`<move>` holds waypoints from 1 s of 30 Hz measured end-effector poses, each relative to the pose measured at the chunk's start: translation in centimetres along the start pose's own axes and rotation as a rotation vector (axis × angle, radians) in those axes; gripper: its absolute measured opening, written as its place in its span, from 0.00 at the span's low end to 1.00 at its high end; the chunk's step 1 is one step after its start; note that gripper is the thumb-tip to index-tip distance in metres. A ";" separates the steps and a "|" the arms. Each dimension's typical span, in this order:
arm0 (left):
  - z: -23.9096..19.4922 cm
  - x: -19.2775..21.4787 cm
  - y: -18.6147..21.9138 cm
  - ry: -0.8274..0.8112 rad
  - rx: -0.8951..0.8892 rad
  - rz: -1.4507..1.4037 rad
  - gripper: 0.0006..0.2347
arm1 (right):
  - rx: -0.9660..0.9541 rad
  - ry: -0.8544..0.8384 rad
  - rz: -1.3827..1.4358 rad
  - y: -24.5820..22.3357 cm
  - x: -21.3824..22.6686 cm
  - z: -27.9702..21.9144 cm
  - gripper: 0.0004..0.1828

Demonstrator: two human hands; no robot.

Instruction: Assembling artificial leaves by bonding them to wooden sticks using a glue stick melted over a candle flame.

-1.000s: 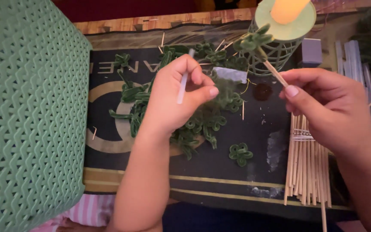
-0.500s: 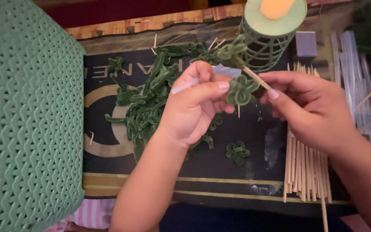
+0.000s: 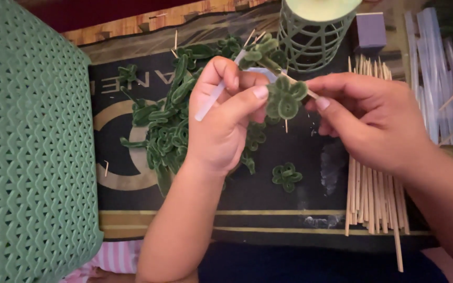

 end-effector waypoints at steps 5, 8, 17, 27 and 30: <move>-0.1 -0.2 0.3 -0.028 0.010 0.021 0.12 | 0.049 0.001 -0.020 -0.4 0.2 0.0 0.15; -0.1 -0.2 0.7 -0.049 0.005 0.008 0.12 | 0.053 0.018 -0.032 -0.3 0.5 0.0 0.15; -0.3 -0.5 0.5 -0.027 -0.053 -0.025 0.12 | 0.066 0.042 0.005 -0.2 0.2 -0.2 0.15; -0.3 0.1 -0.5 0.038 -0.098 -0.004 0.12 | 0.082 0.045 -0.025 0.0 0.0 -0.4 0.14; -0.3 -0.7 -0.4 0.010 -0.113 -0.011 0.13 | 0.083 0.052 -0.006 0.3 0.1 -0.6 0.12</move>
Point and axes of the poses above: each hand's wrist, its own z-axis towards the middle knuckle, its own x-axis out of the back of the hand, y = z × x, the point moved 4 cm from there along z, towards the middle knuckle, and after that the axes turned 1 degree about -x, right-handed, at the moved point
